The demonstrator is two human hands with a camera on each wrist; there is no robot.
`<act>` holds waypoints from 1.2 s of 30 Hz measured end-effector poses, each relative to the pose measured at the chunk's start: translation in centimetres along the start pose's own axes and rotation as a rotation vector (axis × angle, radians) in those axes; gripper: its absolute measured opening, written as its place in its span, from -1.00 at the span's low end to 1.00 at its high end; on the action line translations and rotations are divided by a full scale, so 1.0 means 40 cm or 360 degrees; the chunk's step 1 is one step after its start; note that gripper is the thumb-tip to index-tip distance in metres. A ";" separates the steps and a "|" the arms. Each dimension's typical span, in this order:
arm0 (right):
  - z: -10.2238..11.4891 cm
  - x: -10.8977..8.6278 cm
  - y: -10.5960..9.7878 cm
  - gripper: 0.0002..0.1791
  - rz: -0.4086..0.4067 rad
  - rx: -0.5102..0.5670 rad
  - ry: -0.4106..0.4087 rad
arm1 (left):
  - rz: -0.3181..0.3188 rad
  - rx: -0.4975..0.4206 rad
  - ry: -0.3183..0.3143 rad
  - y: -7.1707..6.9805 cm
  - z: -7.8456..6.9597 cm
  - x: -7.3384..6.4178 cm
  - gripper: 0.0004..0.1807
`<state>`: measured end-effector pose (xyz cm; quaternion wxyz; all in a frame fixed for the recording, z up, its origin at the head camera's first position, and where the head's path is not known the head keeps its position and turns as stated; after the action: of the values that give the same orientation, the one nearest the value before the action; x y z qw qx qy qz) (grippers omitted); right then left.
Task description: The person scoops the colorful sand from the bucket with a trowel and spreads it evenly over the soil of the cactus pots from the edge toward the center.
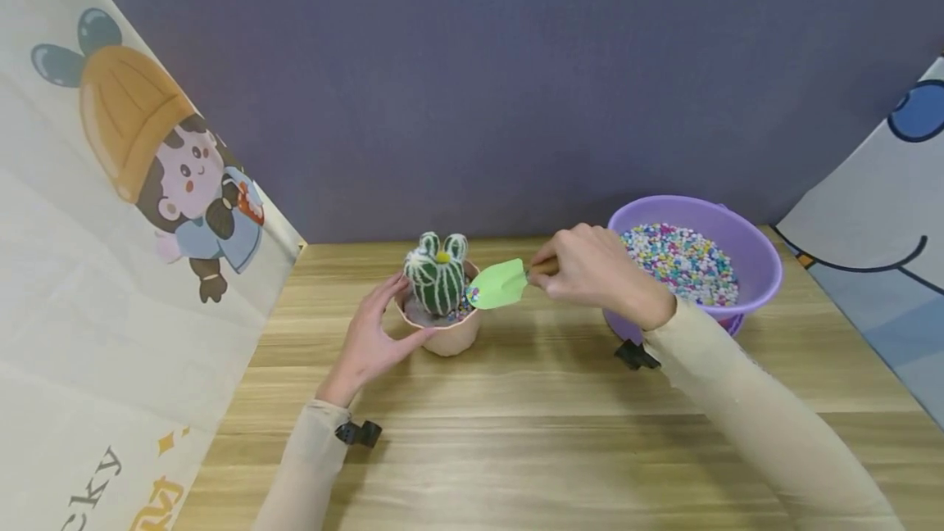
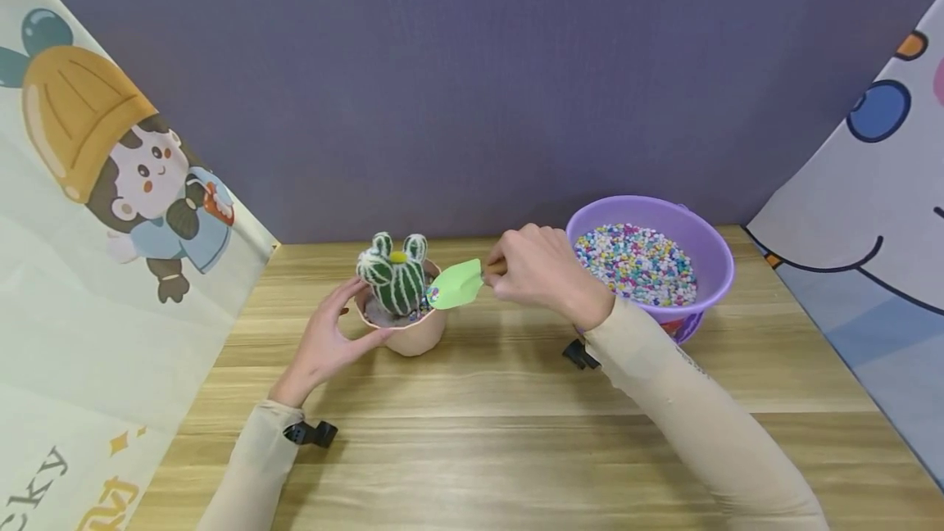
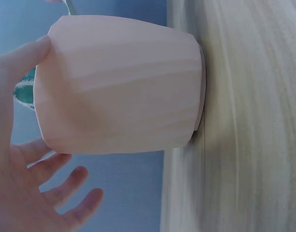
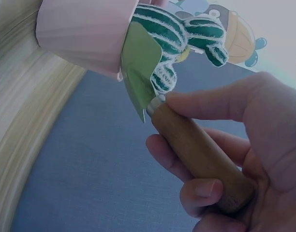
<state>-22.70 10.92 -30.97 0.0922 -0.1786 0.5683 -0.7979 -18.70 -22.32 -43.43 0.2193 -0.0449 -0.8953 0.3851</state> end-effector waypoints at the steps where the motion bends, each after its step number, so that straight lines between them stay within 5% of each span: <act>1: 0.000 -0.001 -0.002 -0.82 0.0006 -0.0008 0.0007 | -0.0003 0.0010 -0.0007 0.001 -0.002 0.000 0.09; 14: -0.008 -0.005 -0.007 -0.85 0.0003 -0.0007 0.0021 | -0.0081 0.0222 -0.0054 0.000 -0.037 0.006 0.14; 23: -0.053 -0.011 -0.004 -0.82 0.0029 0.0116 0.0032 | -0.0044 0.0047 0.0083 0.004 -0.018 0.005 0.05; 36: -0.112 -0.050 -0.003 -0.74 -0.0015 0.0333 0.0159 | -0.0105 0.0086 0.0060 0.021 -0.026 0.008 0.06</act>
<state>-22.59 15.56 -32.51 0.0782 -0.1307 0.4850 -0.8612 -18.61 -20.95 -43.27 0.2499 -0.0167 -0.8812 0.4010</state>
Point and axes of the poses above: each hand's wrist, its own x-axis towards the middle knuckle, its own y-axis out of the palm, z = x × y, the point moved 2 cm from there along x, towards the middle knuckle, and after that the axes turned 11 degrees about y, right-handed, at the moved point
